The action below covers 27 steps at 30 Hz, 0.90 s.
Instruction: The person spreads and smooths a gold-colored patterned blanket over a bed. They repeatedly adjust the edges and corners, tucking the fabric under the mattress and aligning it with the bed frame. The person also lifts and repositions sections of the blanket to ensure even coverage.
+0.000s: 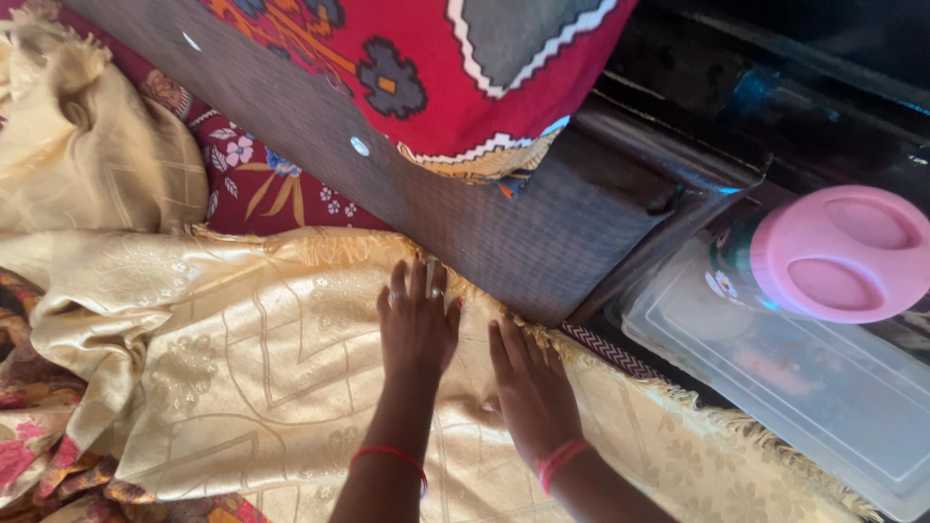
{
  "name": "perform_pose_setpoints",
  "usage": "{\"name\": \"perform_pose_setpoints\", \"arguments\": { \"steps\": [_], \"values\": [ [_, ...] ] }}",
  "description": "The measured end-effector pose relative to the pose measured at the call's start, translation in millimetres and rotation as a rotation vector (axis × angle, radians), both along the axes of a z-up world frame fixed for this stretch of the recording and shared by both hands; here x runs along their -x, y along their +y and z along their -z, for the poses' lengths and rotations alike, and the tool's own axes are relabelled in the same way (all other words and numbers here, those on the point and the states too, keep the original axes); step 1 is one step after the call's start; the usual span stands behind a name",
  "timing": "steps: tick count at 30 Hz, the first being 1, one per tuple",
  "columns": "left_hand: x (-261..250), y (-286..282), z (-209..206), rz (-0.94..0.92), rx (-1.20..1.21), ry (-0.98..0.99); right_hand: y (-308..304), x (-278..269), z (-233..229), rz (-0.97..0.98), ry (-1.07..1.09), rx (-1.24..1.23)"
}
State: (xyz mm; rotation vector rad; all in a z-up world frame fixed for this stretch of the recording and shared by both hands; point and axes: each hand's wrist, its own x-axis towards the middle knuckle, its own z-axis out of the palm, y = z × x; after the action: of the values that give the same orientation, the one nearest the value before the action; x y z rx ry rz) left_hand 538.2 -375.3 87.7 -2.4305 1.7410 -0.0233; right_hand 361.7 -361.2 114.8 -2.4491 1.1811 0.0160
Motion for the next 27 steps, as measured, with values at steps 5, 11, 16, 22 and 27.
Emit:
{"name": "perform_pose_setpoints", "arguments": {
  "steps": [5,11,16,22,27],
  "values": [
    [-8.0,-7.4,-28.4,0.031,-0.122,0.016,7.3,4.4,-5.6,0.083,0.180,-0.090],
    [-10.6,-16.1,-33.5,0.022,-0.223,0.022,-3.6,-6.0,-15.6,0.071,0.234,-0.043],
    [-5.9,-16.1,-24.2,-0.020,-0.275,0.014,-4.7,-9.1,-15.5,0.075,0.274,-0.091],
    [32.6,0.1,0.0,-0.018,-0.110,-0.032,0.1,2.8,2.6,0.086,0.150,-0.102],
    [76.4,28.3,11.1,0.036,0.095,0.064,2.6,44.3,30.9,0.008,-0.164,-0.047]
  ]
}}
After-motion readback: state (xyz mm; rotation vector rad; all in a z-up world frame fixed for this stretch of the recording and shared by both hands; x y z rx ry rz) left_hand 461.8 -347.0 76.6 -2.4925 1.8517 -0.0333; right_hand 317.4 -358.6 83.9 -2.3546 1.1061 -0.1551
